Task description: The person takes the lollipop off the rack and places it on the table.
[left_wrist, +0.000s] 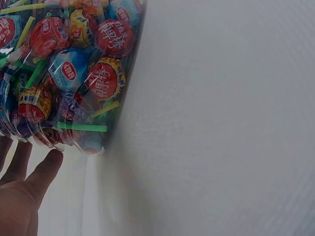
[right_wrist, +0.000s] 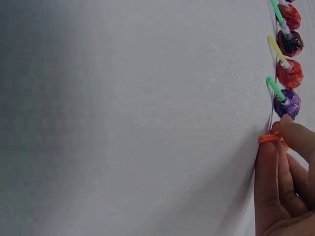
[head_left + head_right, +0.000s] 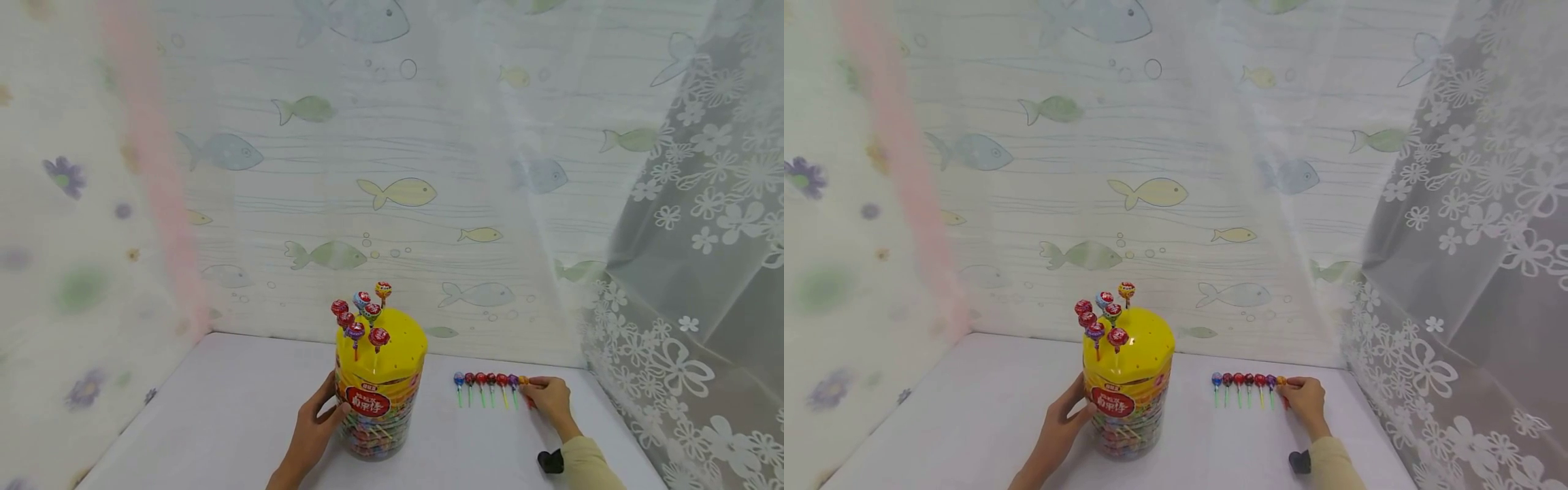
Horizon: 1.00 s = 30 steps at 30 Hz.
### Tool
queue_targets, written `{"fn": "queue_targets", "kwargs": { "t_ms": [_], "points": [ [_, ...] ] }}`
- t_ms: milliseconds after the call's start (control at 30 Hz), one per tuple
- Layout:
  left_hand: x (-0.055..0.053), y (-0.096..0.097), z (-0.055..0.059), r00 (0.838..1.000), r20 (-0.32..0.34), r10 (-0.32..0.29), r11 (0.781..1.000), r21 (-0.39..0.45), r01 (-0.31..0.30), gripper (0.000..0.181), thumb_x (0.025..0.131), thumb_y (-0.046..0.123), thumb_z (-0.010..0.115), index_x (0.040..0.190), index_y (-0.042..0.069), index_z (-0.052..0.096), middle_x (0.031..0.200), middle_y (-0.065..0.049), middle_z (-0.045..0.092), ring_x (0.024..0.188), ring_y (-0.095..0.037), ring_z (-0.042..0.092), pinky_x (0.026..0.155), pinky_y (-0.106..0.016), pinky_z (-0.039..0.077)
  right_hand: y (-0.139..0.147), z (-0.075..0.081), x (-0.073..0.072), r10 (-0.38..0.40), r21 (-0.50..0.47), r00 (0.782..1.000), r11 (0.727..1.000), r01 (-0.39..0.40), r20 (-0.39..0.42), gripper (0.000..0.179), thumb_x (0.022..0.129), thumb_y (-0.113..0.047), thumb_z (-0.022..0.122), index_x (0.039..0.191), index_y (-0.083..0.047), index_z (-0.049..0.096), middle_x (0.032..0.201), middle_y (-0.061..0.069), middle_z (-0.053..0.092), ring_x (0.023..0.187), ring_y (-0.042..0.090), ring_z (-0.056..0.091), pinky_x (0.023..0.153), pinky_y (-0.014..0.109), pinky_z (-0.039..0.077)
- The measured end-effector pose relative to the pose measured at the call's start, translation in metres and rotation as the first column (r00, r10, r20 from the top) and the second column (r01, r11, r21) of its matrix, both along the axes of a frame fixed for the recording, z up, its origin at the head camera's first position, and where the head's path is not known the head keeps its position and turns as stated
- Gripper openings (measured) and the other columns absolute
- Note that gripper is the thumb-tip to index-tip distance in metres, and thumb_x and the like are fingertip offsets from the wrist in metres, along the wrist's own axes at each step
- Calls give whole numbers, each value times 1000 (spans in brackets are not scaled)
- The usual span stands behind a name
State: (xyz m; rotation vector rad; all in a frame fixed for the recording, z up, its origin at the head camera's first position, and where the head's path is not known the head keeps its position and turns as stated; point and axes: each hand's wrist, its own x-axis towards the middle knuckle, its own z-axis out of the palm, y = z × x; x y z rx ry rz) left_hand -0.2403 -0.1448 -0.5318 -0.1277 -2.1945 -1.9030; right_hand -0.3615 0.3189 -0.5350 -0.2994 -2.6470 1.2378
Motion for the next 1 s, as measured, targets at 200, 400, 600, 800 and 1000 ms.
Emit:
{"fn": "queue_targets", "kwargs": {
  "t_ms": [200, 400, 600, 800, 1000],
  "points": [
    [0, 0, 1, 1000, 5, -2, 1000, 1, 2, 71, 99, 30, 67, 159, 8, 35, 161, -14, 39, 141, -42, 45, 108, -60, 48, 1, 1, 3, -14, 7, 1000, 1000, 14, -8, 38, 86, -9, 75, 111, 19, 67, 89, 24, 73, 69, 15, 64, 54, 19, 48],
    [0, 0, 0, 1000, 8, 2, 1000, -5, -2, 71, 99, 31, 67, 159, 9, 35, 161, -14, 40, 141, -42, 45, 108, -59, 49, 1, 5, 10, -1, -60, 1000, 998, 0, -5, 38, 89, -5, 71, 115, 21, 64, 84, 22, 73, 59, 10, 63, 50, 20, 53],
    [0, 0, 1, 1000, 12, 8, 1000, -9, -8, 72, 99, 31, 67, 158, 7, 35, 160, -15, 41, 140, -43, 46, 107, -60, 49, -6, 15, 21, 52, -41, 998, 998, -53, -24, 37, 92, -6, 70, 118, 20, 64, 92, 24, 72, 68, 16, 68, 55, 25, 60],
    [0, 0, 0, 1000, 14, 8, 1000, -12, -8, 72, 99, 31, 67, 158, 7, 35, 159, -16, 42, 139, -43, 47, 106, -60, 49, -29, 36, 35, 166, -124, 983, 977, -174, -74, 39, 95, -6, 68, 126, 16, 62, 107, 26, 71, 91, 28, 74, 65, 26, 64],
    [0, 0, 1, 1000, 16, 4, 1000, -13, -4, 72, 99, 32, 67, 159, 6, 34, 160, -16, 41, 140, -43, 46, 107, -60, 49, -63, 64, 50, 273, -170, 954, 941, -292, -127, 37, 98, -4, 65, 132, 10, 61, 115, 24, 70, 98, 25, 72, 76, 27, 64]
  ]
}}
